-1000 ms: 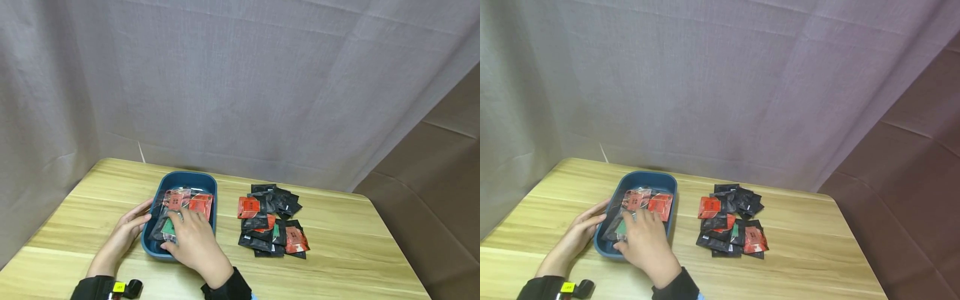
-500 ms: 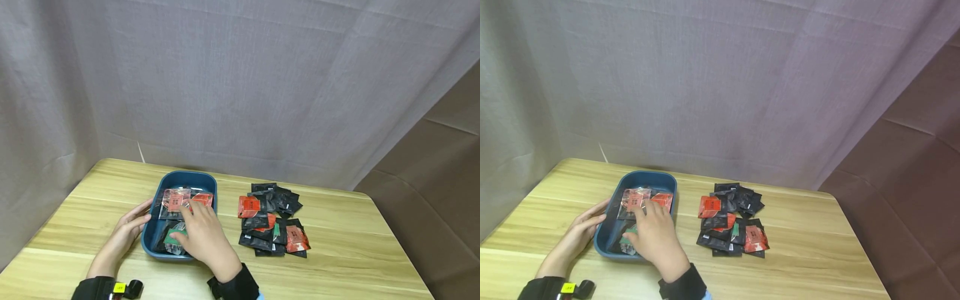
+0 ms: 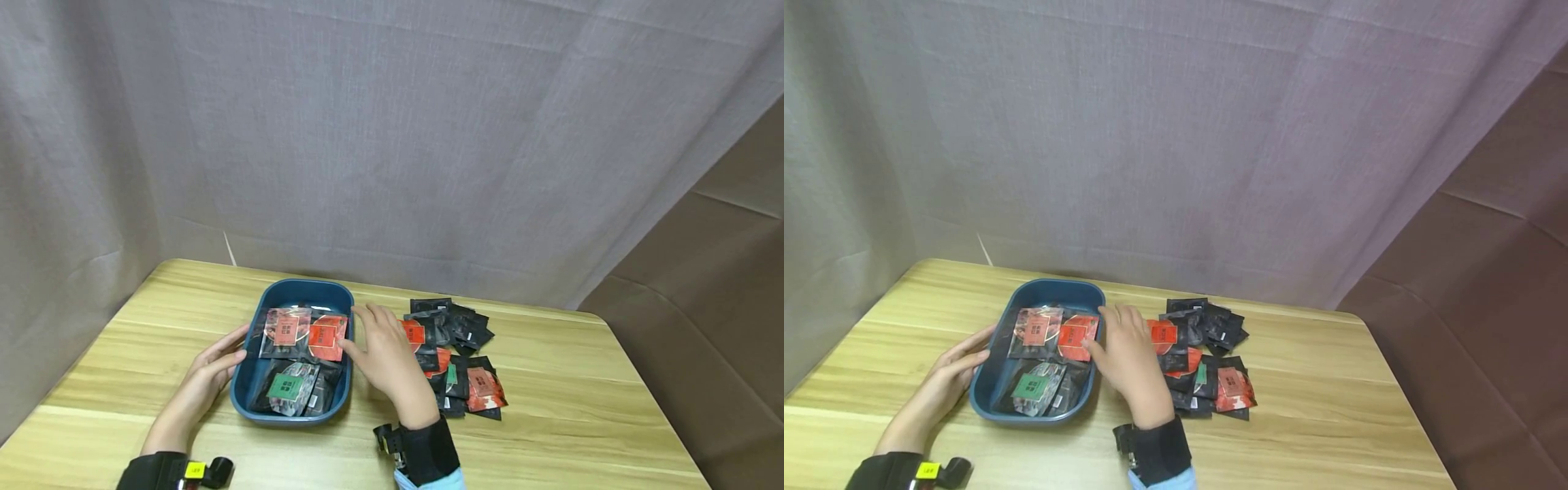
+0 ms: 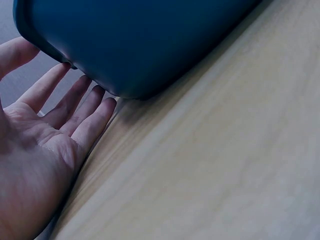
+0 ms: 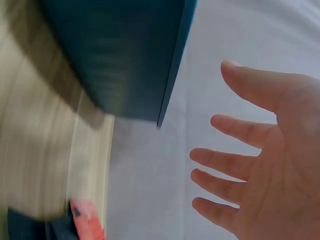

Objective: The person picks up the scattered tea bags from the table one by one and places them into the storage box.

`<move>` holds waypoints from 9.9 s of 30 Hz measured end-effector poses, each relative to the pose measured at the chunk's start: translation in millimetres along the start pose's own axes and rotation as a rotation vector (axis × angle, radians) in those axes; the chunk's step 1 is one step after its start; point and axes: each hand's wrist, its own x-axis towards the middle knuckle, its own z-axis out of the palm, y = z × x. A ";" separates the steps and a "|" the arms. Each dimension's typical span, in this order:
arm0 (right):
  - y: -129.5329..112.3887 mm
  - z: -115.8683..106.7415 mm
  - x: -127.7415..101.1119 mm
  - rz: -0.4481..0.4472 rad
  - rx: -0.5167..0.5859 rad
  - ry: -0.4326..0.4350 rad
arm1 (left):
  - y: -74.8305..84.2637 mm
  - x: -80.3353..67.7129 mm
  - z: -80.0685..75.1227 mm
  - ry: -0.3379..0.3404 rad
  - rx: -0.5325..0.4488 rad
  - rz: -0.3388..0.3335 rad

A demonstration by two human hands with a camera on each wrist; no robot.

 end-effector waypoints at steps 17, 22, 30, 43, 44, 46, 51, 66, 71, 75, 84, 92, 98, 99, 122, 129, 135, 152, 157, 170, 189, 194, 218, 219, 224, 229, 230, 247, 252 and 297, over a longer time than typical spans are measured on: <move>50.4 -0.8 -3.3 0.229 0.008 -0.082 | -0.1 -0.7 -0.3 0.003 -0.001 -0.005; 64.3 2.6 -4.0 0.290 -0.008 -0.123 | 0.0 0.0 0.3 0.006 -0.003 -0.008; 76.3 7.1 -2.5 0.330 -0.020 -0.122 | 1.2 0.6 0.6 0.001 -0.002 -0.006; 77.1 11.9 -1.6 0.369 -0.081 -0.164 | -0.7 0.9 0.0 -0.007 -0.008 0.014; 77.3 12.0 -1.2 0.367 -0.084 -0.160 | -0.7 1.0 0.1 -0.007 -0.008 0.015; 77.6 12.4 -0.9 0.366 -0.084 -0.152 | -0.8 0.9 0.0 -0.005 -0.008 0.012; 78.0 13.4 -1.1 0.368 -0.092 -0.152 | -1.5 0.3 -0.8 0.004 -0.005 -0.004; 69.0 5.7 -3.4 0.349 -0.117 -0.176 | -2.2 1.3 0.5 0.014 -0.009 0.001; 62.8 0.6 -4.1 0.338 -0.111 -0.152 | -2.4 1.6 0.1 0.009 -0.005 0.003; 58.6 -2.4 -4.5 0.321 -0.100 -0.127 | -2.0 1.7 0.3 0.008 -0.003 0.004; 42.9 -10.4 -4.6 0.215 -0.091 0.002 | -0.8 0.9 -0.1 0.006 0.000 -0.003; 16.5 -3.9 -1.6 0.092 -0.080 0.115 | -0.9 0.7 -0.2 0.005 -0.007 0.000; -5.3 7.8 0.5 0.020 -0.085 0.163 | -0.8 1.4 -0.6 0.008 -0.009 -0.003; -8.8 9.7 0.1 0.003 -0.093 0.165 | -0.7 1.5 -0.5 0.011 -0.010 -0.004; -75.7 61.6 -14.1 -0.216 -0.301 0.004 | -0.5 1.4 -0.5 0.013 0.018 -0.024; -77.7 65.2 -15.2 -0.192 -0.307 0.006 | -0.5 0.6 -0.3 0.021 0.022 -0.033; -76.9 64.5 -14.5 -0.176 -0.301 -0.014 | -0.1 1.4 -0.5 0.013 0.020 -0.023; -54.9 44.4 -7.0 -0.109 -0.205 -0.009 | -0.3 2.5 -0.7 0.019 0.015 -0.029; -36.3 31.7 -3.0 -0.059 -0.146 0.019 | 0.6 2.5 -0.5 0.018 0.014 -0.027; 4.0 0.4 -1.0 0.208 -0.102 -0.032 | 1.1 1.8 -0.1 0.017 0.014 -0.052; 65.7 -10.3 -10.6 0.350 -0.033 -0.180 | 0.6 2.3 -0.4 0.006 0.013 -0.035; 76.4 -6.6 -9.7 0.380 -0.076 -0.197 | -1.1 3.2 -1.3 -0.014 -0.010 -0.002; 78.0 -2.7 -8.1 0.403 -0.125 -0.190 | -1.6 2.4 -1.5 -0.009 -0.009 -0.017; 78.3 -2.6 -8.1 0.403 -0.126 -0.195 | -1.7 2.5 -1.6 -0.009 -0.010 -0.017; 79.3 -1.0 -8.2 0.397 -0.122 -0.220 | -2.3 3.0 -1.9 -0.012 -0.016 -0.012; 78.8 -0.1 -7.7 0.391 -0.122 -0.213 | -2.1 3.1 -1.9 -0.009 -0.015 -0.014; 78.6 0.0 -7.7 0.390 -0.122 -0.213 | -1.8 3.0 -1.7 -0.007 -0.013 -0.016; 78.7 2.4 -7.1 0.379 -0.118 -0.233 | 0.2 2.0 -0.5 -0.006 -0.007 -0.018; 77.1 2.3 -7.3 0.390 -0.096 -0.228 | -0.4 2.1 -1.0 -0.011 -0.007 -0.015; -45.1 8.9 -14.0 -0.003 -0.191 -0.090 | 0.1 2.0 -0.2 0.014 0.005 -0.041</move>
